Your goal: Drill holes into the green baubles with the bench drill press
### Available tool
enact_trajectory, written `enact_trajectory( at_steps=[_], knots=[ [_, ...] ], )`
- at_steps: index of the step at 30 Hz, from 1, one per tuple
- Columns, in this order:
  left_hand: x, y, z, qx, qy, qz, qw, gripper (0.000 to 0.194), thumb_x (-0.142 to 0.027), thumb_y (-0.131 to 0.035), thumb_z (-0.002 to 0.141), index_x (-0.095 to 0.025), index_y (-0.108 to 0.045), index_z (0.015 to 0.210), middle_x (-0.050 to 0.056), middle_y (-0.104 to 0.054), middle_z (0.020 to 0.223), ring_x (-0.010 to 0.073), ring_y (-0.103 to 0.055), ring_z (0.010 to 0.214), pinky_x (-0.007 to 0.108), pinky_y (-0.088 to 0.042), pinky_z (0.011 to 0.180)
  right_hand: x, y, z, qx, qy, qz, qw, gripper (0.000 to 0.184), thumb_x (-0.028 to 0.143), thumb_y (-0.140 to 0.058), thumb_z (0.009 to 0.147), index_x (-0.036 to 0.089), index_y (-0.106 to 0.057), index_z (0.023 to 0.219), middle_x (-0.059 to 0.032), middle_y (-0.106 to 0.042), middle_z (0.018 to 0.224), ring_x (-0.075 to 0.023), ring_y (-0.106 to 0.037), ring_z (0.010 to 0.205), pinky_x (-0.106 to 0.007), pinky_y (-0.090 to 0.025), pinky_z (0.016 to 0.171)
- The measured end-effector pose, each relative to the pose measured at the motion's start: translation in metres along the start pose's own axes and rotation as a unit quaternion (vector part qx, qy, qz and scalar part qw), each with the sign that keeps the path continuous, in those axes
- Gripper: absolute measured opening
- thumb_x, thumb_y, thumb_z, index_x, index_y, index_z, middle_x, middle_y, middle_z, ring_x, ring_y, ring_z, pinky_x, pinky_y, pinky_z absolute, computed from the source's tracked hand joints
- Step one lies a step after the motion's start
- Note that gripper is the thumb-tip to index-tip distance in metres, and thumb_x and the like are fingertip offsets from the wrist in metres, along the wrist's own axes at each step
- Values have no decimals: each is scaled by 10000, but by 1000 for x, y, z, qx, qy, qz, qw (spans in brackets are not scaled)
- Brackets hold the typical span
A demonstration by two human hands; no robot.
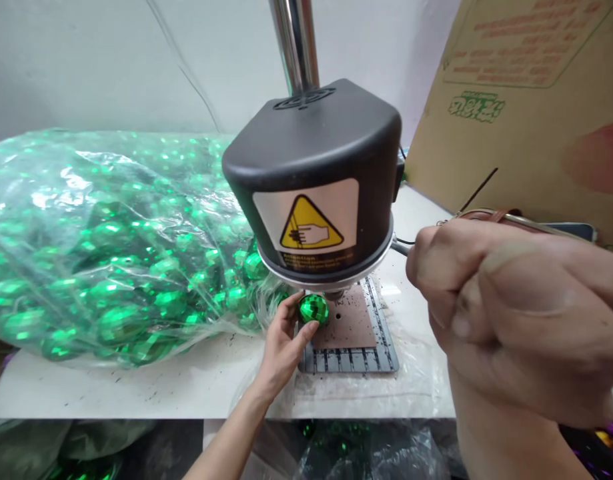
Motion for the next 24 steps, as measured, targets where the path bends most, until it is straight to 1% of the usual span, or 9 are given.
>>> enact_trajectory(
  at_steps=[3, 5, 7, 12, 15, 19, 21, 24],
  knots=[
    [1, -9, 7, 18, 1, -17, 1000, 549, -442, -797, 788, -215, -584, 1241, 104, -696, 1228, 240, -664, 1143, 361, -515, 1005, -6, 3, -5, -36, -27, -7, 999, 426, 471, -644, 825, 227, -380, 596, 17, -317, 536, -107, -290, 466, -355, -250, 467],
    [0, -13, 11, 27, -2, -21, 999, 526, -452, -780, 804, -215, -588, 1231, 97, -705, 1197, 230, -670, 1109, 355, -517, 985, -10, 5, -7, -54, -35, -24, 998, 398, 385, -586, 888, 216, -343, 622, 29, -285, 534, -101, -289, 465, -358, -259, 494],
    [0, -16, 12, 34, -7, -15, 999, 511, -447, -768, 817, -215, -590, 1236, 93, -699, 1207, 227, -658, 1118, 350, -509, 986, -13, 6, -8, -47, -37, -33, 998, 397, 337, -515, 937, 207, -311, 624, 30, -264, 525, -104, -295, 475, -360, -252, 511],
    [0, -19, 12, 36, -36, 50, 997, 529, -402, -789, 799, -210, -602, 1256, 86, -665, 1249, 241, -617, 1166, 369, -466, 1034, -16, 6, -8, -54, -27, -9, 998, 444, 329, -524, 943, 199, -295, 585, 35, -244, 529, -96, -275, 499, -346, -205, 531],
    [-1, -20, 12, 31, -54, 85, 994, 563, -387, -831, 749, -207, -616, 1237, 83, -661, 1245, 258, -611, 1174, 386, -454, 1047, -15, 5, -9, -59, -22, 7, 998, 447, 317, -524, 947, 192, -299, 583, 42, -245, 542, -77, -285, 506, -331, -203, 541],
    [1, -24, 14, 51, -64, 95, 992, 526, -387, -843, 732, -207, -631, 1178, 81, -668, 1229, 264, -611, 1170, 394, -461, 1032, -17, 5, -8, -58, -22, 8, 998, 448, 304, -522, 952, 181, -298, 585, 42, -274, 546, -62, -315, 514, -313, -221, 537],
    [3, -26, 14, 47, -59, 76, 994, 526, -387, -841, 737, -211, -614, 1178, 79, -675, 1201, 251, -628, 1132, 386, -482, 999, -19, 5, -6, -57, 9, 21, 998, 452, 251, -542, 941, 175, -283, 578, 46, -273, 531, -51, -318, 496, -299, -223, 514],
    [7, -26, 13, 17, -50, 30, 998, 581, -374, -864, 713, -217, -576, 1193, 75, -672, 1185, 229, -642, 1096, 362, -504, 962, -20, 3, -3, -61, 85, 56, 993, 461, 151, -574, 896, 166, -265, 554, 54, -248, 497, -30, -297, 445, -272, -194, 455]
  ],
)
Point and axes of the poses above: each hand's wrist, its own z-axis towards the middle knuckle, its own y-axis out of the back of the hand, x = y × z, the point moved 4 cm from there along z, towards the middle knuckle
